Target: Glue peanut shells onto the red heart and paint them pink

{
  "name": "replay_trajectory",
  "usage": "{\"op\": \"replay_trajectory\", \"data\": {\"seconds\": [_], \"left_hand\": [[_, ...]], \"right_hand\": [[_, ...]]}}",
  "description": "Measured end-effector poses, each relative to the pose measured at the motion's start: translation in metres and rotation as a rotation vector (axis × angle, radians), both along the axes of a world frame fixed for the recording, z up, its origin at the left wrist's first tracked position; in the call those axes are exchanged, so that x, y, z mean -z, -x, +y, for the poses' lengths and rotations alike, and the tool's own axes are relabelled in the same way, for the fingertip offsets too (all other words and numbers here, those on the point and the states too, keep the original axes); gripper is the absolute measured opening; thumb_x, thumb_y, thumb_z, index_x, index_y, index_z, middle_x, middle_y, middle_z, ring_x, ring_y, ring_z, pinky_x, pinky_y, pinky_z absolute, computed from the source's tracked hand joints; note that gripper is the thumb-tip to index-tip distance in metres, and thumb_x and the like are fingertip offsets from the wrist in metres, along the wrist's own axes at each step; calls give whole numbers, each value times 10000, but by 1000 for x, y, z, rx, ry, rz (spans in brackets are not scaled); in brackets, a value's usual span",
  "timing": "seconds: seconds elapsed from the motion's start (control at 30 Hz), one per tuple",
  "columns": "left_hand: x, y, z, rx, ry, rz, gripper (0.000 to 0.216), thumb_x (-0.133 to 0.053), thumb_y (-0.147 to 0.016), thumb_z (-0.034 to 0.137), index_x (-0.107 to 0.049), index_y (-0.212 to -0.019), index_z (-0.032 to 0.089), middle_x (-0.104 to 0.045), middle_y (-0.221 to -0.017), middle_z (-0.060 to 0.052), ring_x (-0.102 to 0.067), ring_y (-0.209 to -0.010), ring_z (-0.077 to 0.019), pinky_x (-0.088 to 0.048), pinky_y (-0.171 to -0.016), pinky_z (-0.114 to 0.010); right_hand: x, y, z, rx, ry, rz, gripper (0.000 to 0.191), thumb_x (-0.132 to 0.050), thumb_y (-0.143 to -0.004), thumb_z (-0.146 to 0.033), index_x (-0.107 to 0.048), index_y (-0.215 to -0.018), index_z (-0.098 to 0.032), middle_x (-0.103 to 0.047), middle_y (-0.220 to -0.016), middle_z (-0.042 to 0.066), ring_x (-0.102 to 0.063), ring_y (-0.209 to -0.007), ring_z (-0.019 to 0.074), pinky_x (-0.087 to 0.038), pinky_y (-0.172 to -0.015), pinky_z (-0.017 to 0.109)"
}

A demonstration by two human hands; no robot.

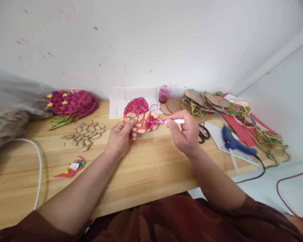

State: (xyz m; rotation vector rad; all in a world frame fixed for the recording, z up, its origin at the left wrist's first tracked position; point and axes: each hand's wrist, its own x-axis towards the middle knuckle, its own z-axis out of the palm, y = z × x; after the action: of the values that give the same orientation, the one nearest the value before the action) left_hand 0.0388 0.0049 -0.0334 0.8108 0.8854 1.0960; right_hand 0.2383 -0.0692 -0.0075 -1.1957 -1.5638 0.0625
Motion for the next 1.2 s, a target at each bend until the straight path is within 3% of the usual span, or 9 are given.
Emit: {"op": "replay_trajectory", "data": {"seconds": [0.33, 0.67, 1.2], "left_hand": [[-1, -1, 1, -17, 23, -25, 394, -929, -623, 364, -602, -702, 159, -580, -558, 54, -500, -432, -53, -401, -397, -153], [0, -1, 1, -23, 31, -40, 386, -926, -635, 354, -604, -712, 156, -583, -565, 55, -495, -430, -50, -399, -397, -151], [2, 1, 3, 19, 32, -46, 374, -907, -657, 348, -585, -642, 158, -577, -544, 41, -491, -430, -56, -391, -386, -156]], "right_hand": [[0, 3, -3, 24, -23, -23, 39, -646, -962, -206, -657, -994, -225, -712, -903, 26, -676, -842, 178, -517, -778, 356], [-2, 5, -4, -51, -32, -19, 38, -649, -963, -195, -654, -988, -224, -713, -894, 15, -669, -804, 153, -513, -737, 317], [-4, -2, -2, -51, 27, 54, 31, -638, -984, -239, -658, -973, -218, -703, -882, 18, -642, -781, 155, -496, -747, 329]]}}
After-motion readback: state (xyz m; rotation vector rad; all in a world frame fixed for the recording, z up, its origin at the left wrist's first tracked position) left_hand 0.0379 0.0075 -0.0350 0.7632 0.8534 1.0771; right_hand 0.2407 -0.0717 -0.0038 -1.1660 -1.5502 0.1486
